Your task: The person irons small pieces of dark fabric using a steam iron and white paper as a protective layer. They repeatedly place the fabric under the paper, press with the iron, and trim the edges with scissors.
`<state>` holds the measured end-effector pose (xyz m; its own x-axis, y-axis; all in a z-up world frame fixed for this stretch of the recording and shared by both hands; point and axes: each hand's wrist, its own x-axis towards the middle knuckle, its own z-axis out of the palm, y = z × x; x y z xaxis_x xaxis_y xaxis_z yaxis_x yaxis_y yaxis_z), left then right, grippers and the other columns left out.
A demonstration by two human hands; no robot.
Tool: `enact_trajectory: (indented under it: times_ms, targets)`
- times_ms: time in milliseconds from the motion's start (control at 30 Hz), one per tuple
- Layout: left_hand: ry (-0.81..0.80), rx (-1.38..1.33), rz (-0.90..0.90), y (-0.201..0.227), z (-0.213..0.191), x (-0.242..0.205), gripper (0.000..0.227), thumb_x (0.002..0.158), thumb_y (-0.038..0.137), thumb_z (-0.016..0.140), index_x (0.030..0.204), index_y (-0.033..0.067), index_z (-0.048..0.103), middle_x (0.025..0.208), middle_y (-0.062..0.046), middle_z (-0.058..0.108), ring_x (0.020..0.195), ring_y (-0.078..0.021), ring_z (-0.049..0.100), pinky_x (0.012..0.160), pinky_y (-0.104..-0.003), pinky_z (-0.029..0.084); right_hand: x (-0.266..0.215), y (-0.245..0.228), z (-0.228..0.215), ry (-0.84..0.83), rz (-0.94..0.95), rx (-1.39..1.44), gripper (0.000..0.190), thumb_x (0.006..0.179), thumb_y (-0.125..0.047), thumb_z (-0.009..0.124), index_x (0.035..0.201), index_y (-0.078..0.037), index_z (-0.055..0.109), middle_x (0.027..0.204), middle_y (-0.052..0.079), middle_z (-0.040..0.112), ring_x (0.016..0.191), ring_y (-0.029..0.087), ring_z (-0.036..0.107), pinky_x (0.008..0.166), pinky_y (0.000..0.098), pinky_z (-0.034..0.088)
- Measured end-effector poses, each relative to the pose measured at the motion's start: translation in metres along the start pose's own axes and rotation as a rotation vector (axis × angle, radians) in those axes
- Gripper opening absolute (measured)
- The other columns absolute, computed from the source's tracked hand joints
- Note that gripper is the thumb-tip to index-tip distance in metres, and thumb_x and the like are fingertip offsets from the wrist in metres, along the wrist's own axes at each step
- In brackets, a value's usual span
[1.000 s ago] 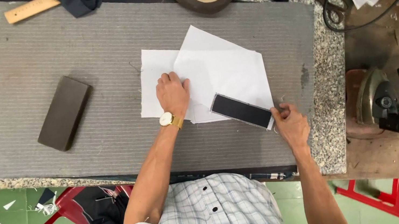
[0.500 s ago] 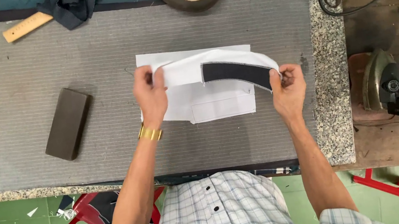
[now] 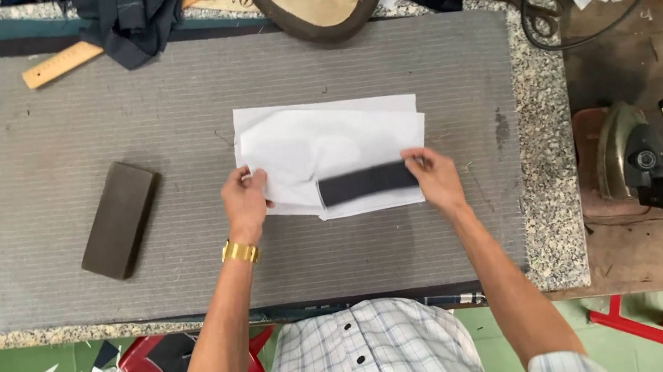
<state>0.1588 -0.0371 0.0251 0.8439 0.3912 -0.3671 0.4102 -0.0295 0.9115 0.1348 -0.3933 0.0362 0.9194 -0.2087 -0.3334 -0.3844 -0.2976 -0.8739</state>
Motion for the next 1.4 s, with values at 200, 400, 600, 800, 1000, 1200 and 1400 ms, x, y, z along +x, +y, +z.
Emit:
enact_trajectory:
  times_ms: [200,400,600,800,1000,1200,1400]
  targets:
    - [-0.036,-0.035,0.237,0.104,0.013,-0.011,0.023,0.100,0.009,0.062,0.119,-0.0041,0.060,0.074,-0.014,0.065,0.042,-0.0193,0.062,0.034,-0.028,0.051,0.019,-0.105,-0.020,0.186,-0.515,0.073,0.029,0.096,0.008,0.063,0.116,-0.009,0.076,0.110,0.011,0.075,0.112,0.021,0.067,0.101,0.0366,0.050]
    - [-0.017,0.053,0.345,0.122,-0.008,-0.044,0.020,0.104,0.009,0.058,0.121,-0.0022,0.060,0.073,-0.012,0.066,0.048,-0.0167,0.062,0.041,-0.027,0.051,-0.010,-0.101,-0.030,0.213,-0.555,0.051,0.034,0.095,0.010,0.064,0.125,-0.004,0.072,0.114,0.014,0.065,0.112,0.021,0.063,0.101,0.0376,0.049]
    - [0.083,0.541,0.201,0.016,-0.022,-0.028,0.030,0.098,0.027,0.068,0.118,0.0042,0.071,0.076,-0.015,0.070,0.071,-0.0374,0.070,0.064,-0.051,0.050,-0.022,0.001,0.003,0.137,-0.346,-0.155,0.033,0.089,0.006,0.068,0.119,-0.006,0.076,0.108,0.016,0.071,0.104,0.029,0.068,0.090,0.0382,0.053]
    - [0.208,0.991,0.370,0.013,-0.030,-0.053,0.039,0.098,0.039,0.069,0.126,0.0120,0.062,0.104,-0.014,0.068,0.090,-0.0381,0.073,0.071,-0.053,0.061,-0.043,0.013,0.006,0.228,-0.263,-0.305,0.031,0.089,-0.012,0.074,0.121,-0.011,0.074,0.122,0.013,0.066,0.096,0.028,0.072,0.082,0.0346,0.061]
    - [0.216,1.152,0.278,-0.029,-0.022,-0.030,0.054,0.095,0.051,0.069,0.122,0.0051,0.059,0.100,-0.012,0.062,0.080,-0.0377,0.075,0.067,-0.053,0.061,-0.058,0.013,0.006,0.201,-0.168,-0.237,0.037,0.090,-0.016,0.075,0.125,-0.007,0.072,0.123,0.021,0.063,0.093,0.033,0.073,0.079,0.0372,0.063]
    - [0.069,0.776,0.229,-0.010,0.012,-0.032,0.024,0.096,0.018,0.065,0.113,0.0026,0.070,0.096,-0.021,0.075,0.089,-0.0457,0.073,0.075,-0.054,0.059,-0.057,0.012,0.000,0.140,-0.094,-0.078,0.045,0.090,-0.016,0.076,0.133,-0.006,0.067,0.122,0.021,0.062,0.097,0.031,0.073,0.082,0.0352,0.061]
    - [-0.163,0.657,0.502,0.054,0.098,-0.124,0.032,0.097,0.018,0.065,0.121,-0.0020,0.068,0.097,-0.023,0.075,0.085,-0.0413,0.075,0.069,-0.048,0.060,-0.056,0.018,-0.007,0.050,-0.020,0.119,0.042,0.096,-0.016,0.071,0.136,-0.005,0.064,0.124,0.016,0.066,0.095,0.019,0.069,0.084,0.0291,0.057]
